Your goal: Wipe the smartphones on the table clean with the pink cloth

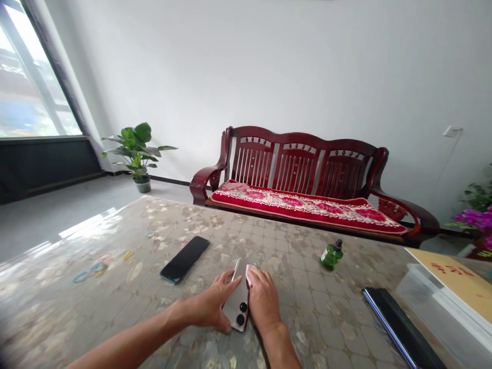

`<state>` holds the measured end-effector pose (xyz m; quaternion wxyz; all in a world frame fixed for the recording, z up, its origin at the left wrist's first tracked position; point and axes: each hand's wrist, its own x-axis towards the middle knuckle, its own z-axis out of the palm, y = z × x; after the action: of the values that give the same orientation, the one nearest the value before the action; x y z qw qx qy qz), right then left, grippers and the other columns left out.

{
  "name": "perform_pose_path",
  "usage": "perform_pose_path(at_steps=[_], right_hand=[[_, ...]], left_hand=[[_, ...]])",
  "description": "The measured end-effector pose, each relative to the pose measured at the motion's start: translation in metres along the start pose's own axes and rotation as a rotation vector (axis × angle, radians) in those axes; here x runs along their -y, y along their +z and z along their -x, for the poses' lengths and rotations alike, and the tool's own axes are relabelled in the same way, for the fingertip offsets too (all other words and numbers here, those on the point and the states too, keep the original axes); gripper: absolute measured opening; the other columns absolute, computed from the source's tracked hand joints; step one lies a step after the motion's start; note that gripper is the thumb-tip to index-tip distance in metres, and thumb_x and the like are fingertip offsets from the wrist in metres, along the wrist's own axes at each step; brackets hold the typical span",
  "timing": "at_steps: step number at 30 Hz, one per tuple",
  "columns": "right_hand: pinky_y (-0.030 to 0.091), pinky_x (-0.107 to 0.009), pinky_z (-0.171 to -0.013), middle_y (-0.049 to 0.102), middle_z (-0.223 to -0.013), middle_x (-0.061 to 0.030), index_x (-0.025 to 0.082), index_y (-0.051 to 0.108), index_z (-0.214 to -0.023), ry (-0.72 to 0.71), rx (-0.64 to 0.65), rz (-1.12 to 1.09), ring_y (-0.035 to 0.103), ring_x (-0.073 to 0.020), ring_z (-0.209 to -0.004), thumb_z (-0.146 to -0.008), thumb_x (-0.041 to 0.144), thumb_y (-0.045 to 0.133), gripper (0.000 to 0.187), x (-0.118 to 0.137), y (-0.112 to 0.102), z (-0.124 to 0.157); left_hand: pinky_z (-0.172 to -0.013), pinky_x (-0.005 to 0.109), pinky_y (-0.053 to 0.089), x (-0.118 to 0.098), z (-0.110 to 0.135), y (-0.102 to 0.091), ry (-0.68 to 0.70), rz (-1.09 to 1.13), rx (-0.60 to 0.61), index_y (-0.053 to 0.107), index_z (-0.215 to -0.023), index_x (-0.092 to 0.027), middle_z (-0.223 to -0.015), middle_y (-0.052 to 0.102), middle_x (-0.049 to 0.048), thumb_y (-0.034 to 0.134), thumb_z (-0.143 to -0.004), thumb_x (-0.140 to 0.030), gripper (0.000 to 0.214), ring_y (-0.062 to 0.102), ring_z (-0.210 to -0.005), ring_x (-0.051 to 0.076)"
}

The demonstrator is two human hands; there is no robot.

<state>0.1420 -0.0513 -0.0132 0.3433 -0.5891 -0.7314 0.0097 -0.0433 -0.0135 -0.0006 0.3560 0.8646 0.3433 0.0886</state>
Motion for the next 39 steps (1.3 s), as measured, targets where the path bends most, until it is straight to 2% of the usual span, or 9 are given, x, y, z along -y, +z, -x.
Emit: perform_pose_path(at_steps=[3,9,14,17,20,23,30,35,39], right_hand=[[0.051,-0.034,-0.094,0.070,-0.115,-0.0046,0.024,0.069,-0.115,0.005,-0.008,0.003,0.062,-0.0194,-0.107,-0.085,0.007,0.043,0.043,-0.004,-0.002,0.001],[0.050,-0.034,-0.096,0.069,-0.117,-0.0046,0.023,0.069,-0.117,0.018,0.008,-0.013,0.062,-0.0195,-0.110,-0.084,0.006,0.042,0.046,-0.009,-0.004,0.002],[0.050,-0.031,-0.096,0.069,-0.117,-0.0050,0.022,0.069,-0.115,0.055,0.045,-0.013,0.064,-0.0183,-0.108,-0.084,0.006,0.040,0.045,-0.009,-0.006,-0.004],[0.053,-0.025,-0.083,0.069,-0.112,-0.0061,0.023,0.070,-0.109,0.084,0.055,0.015,0.067,-0.0167,-0.098,-0.086,0.008,0.039,0.042,-0.006,-0.010,-0.010],[0.052,-0.023,-0.074,0.069,-0.102,-0.0051,0.025,0.071,-0.103,0.077,0.096,0.063,0.068,-0.0159,-0.088,-0.088,0.009,0.039,0.038,-0.004,-0.015,-0.012],[0.052,-0.025,-0.079,0.070,-0.101,-0.0044,0.025,0.070,-0.104,0.026,0.142,0.072,0.067,-0.0174,-0.094,-0.090,0.010,0.040,0.037,-0.003,-0.019,-0.008],[0.050,-0.032,-0.092,0.070,-0.114,-0.0043,0.024,0.068,-0.111,-0.053,0.119,0.085,0.064,-0.0198,-0.105,-0.089,0.008,0.041,0.038,-0.014,-0.016,-0.013],[0.049,-0.033,-0.091,0.072,-0.107,-0.0048,0.022,0.071,-0.101,-0.022,0.142,0.149,0.065,-0.0197,-0.100,-0.086,0.005,0.042,0.037,-0.021,-0.012,-0.035],[0.048,-0.035,-0.093,0.071,-0.113,-0.0063,0.021,0.070,-0.111,-0.054,0.167,0.168,0.063,-0.0207,-0.103,-0.088,0.006,0.041,0.040,-0.019,-0.015,-0.030]], left_hand=[[-0.113,0.064,0.008,-0.002,0.003,0.004,0.009,-0.057,0.078,0.020,-0.152,-0.019,-0.156,0.013,0.0241,0.088,-0.044,-0.049,0.131,0.006,-0.142,0.049],[-0.114,0.061,0.015,-0.015,0.012,0.007,0.032,-0.096,0.063,0.031,-0.148,-0.019,-0.157,0.016,0.0225,0.080,-0.065,-0.044,0.100,0.011,-0.144,0.045],[-0.113,0.063,0.014,-0.016,0.010,0.005,0.056,-0.096,0.064,0.029,-0.149,-0.022,-0.158,0.019,0.0207,0.079,-0.066,-0.033,0.098,0.008,-0.145,0.044],[-0.113,0.061,0.017,-0.014,0.004,0.003,0.004,-0.095,0.061,0.029,-0.149,-0.020,-0.158,0.017,0.0225,0.081,-0.064,-0.030,0.100,0.011,-0.144,0.045],[-0.113,0.061,0.017,-0.012,0.000,0.002,0.055,-0.058,0.038,0.030,-0.149,-0.025,-0.158,0.020,0.0180,0.081,-0.065,-0.030,0.098,0.011,-0.145,0.043],[-0.114,0.059,0.017,-0.010,0.001,0.000,0.097,-0.016,0.007,0.029,-0.150,-0.029,-0.159,0.021,0.0139,0.079,-0.067,-0.030,0.096,0.012,-0.146,0.040],[-0.110,0.044,0.032,-0.011,0.009,-0.008,0.226,0.050,-0.142,0.059,-0.123,-0.027,-0.143,0.047,0.0074,0.081,-0.064,-0.024,0.063,0.044,-0.129,0.033],[-0.100,0.036,0.040,-0.013,0.009,-0.013,0.277,0.040,-0.187,0.064,-0.109,-0.024,-0.127,0.056,0.0069,0.077,-0.065,-0.022,0.046,0.054,-0.113,0.030],[-0.098,0.035,0.041,-0.017,0.010,-0.013,0.278,-0.005,-0.200,0.062,-0.110,-0.024,-0.126,0.056,0.0066,0.075,-0.064,-0.019,0.048,0.054,-0.110,0.029]])
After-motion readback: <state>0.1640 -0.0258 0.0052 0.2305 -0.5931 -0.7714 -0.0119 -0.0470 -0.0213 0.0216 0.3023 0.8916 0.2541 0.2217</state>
